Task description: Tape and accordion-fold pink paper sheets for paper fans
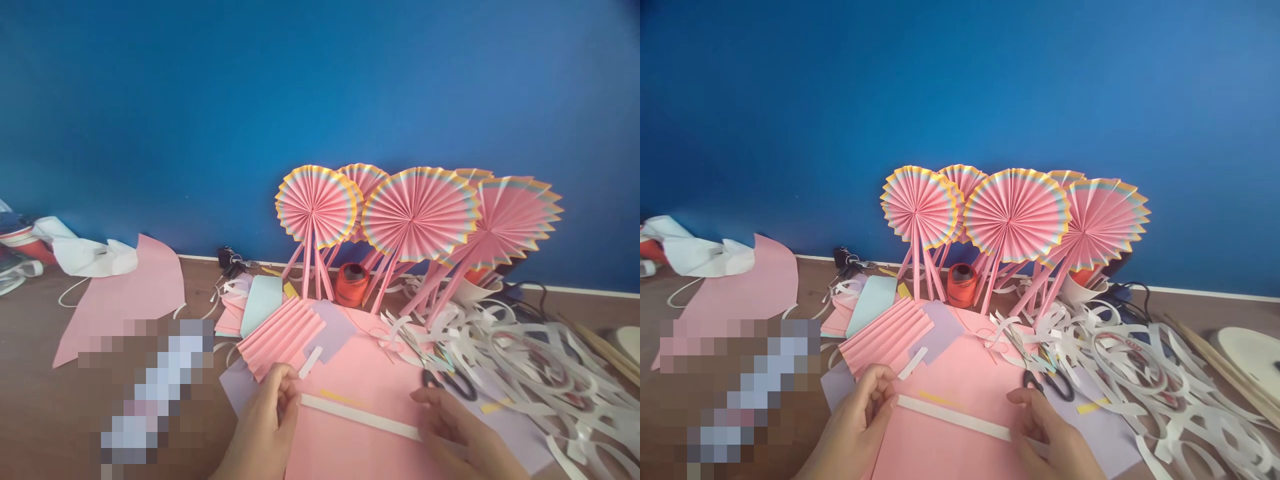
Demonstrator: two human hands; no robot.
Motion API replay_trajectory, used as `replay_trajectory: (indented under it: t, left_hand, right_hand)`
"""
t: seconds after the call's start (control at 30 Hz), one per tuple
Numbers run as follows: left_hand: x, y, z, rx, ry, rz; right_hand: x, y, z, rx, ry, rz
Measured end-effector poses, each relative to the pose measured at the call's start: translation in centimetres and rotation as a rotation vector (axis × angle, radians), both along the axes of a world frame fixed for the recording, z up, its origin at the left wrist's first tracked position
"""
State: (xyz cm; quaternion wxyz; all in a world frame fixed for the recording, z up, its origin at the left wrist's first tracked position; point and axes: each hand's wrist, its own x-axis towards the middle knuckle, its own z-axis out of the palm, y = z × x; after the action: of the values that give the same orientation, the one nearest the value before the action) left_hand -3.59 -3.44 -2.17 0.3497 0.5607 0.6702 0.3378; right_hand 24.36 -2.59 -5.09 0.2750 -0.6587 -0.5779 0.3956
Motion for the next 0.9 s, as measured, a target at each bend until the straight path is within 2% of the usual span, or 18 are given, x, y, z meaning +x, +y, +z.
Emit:
replay_trajectory:
  t: [0.17,0.67,0.9]
  left_hand:
    - [0.0,0.1,-0.4,0.007,0.085,-0.037]
    - [0.2,0.2,-0.2,0.064,0.16,-0.02]
    - [0.1,0.3,-0.3,0.062,0.179,-0.033]
  right_hand:
    - [-0.1,0.1,0.0,0.024,-0.057,-0.006]
    - [-1.9,0.3,3.0,0.0,-0.144,-0.034]
    - [-2.3,0.2,3.3,0.006,-0.174,-0.044]
